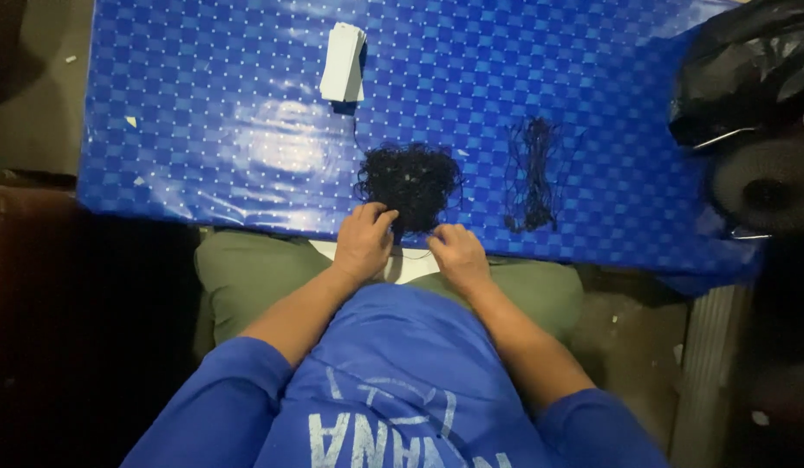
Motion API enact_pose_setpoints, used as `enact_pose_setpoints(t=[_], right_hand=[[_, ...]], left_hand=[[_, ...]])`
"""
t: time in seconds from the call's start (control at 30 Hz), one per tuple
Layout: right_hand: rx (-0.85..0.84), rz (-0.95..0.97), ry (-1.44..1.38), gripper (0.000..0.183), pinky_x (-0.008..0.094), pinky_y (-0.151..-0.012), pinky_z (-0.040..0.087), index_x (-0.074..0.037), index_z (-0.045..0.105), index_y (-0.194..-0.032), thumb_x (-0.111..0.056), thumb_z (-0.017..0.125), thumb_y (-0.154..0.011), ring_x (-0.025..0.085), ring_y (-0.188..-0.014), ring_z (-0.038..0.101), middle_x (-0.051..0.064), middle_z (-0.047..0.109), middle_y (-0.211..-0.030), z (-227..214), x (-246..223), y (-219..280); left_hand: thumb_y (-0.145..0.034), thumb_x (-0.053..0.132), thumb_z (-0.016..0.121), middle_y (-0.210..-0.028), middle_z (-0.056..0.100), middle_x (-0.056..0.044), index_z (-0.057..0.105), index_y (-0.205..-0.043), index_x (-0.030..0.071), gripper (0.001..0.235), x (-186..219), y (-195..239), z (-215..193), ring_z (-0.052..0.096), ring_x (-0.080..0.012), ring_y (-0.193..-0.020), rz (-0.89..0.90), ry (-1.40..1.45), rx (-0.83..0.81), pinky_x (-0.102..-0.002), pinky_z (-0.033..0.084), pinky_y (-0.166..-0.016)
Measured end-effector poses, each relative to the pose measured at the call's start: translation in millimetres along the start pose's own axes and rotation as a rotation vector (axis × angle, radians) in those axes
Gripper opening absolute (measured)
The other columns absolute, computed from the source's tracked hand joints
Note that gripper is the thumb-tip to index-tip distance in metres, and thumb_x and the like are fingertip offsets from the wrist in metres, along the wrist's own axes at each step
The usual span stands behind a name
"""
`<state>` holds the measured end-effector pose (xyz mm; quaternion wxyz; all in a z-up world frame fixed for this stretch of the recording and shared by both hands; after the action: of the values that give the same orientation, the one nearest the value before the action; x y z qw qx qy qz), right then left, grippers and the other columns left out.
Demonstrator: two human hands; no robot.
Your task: The person sits at a low table and repeatedly picks up tangled black cables, separates them by hand, and places the untangled strands into a separate pile on the table.
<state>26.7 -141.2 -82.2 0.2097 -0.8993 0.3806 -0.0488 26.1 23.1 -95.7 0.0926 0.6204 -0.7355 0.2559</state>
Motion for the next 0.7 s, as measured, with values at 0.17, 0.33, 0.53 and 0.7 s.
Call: enact_pose_setpoints(t=[0.17, 0.33, 0.53, 0.7], right_hand=[[0.033, -0.090, 0.028, 0.024, 0.036, -0.060, 0.040, -0.020, 0.052, -0.074, -0.023, 0.060, -0.097, 0.023, -0.072, 0.053, 0.000, 0.053, -0.085, 8.1, -4.5, 1.7], [0.054, -0.123, 0.019, 0.027, 0.036, -0.058, 0.039, -0.017, 0.049, -0.071, -0.020, 0.065, -0.093, 0.022, -0.066, 0.050, 0.001, 0.049, -0.078, 7.6, -9.3, 0.6], [0.043, 0.576, -0.739, 0.015, 0.040, -0.069, 0.050, -0.012, 0.063, -0.081, -0.014, 0.075, -0.090, 0.033, -0.071, 0.065, 0.010, 0.065, -0.075, -26.9, 50.4, -36.4], [0.054, 0.866, -1.201, 0.006, 0.029, -0.065, 0.062, 0.000, 0.065, -0.086, 0.003, 0.061, -0.090, 0.023, -0.073, 0.076, 0.019, 0.075, -0.085, -64.4, 62.8, -94.1]], left_hand=[[-0.077, 0.017, 0.075, -0.111, 0.063, -0.009, 0.067, -0.119, 0.019, 0.042, -7.8, 4.1, 9.5, 0.066, -0.0315, -0.097, 0.007, -0.002, 0.015, -0.042, 0.054, -0.073], [-0.077, 0.017, 0.075, -0.113, 0.063, -0.009, 0.068, -0.119, 0.019, 0.042, -8.0, 4.3, 4.5, 0.065, -0.0315, -0.099, -0.032, 0.020, 0.013, -0.042, 0.054, -0.076], [-0.085, 0.013, 0.073, -0.117, 0.061, -0.016, 0.065, -0.124, 0.011, 0.040, 0.0, -14.1, -31.6, 0.064, -0.0385, -0.108, -0.088, 0.248, 0.119, -0.045, 0.054, -0.088], [-0.092, 0.017, 0.065, -0.120, 0.060, -0.010, 0.063, -0.131, 0.013, 0.039, -13.3, -32.3, -23.9, 0.070, -0.0275, -0.093, -0.399, 0.486, 0.035, -0.040, 0.057, -0.083]])
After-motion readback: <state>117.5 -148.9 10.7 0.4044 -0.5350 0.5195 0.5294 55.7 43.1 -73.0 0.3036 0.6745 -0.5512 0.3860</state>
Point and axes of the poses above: each hand's wrist, its own y-axis away from the middle knuckle, its own z-axis out of the palm, x = y × z, the point moved 10 cm from there along -y, towards the middle knuckle
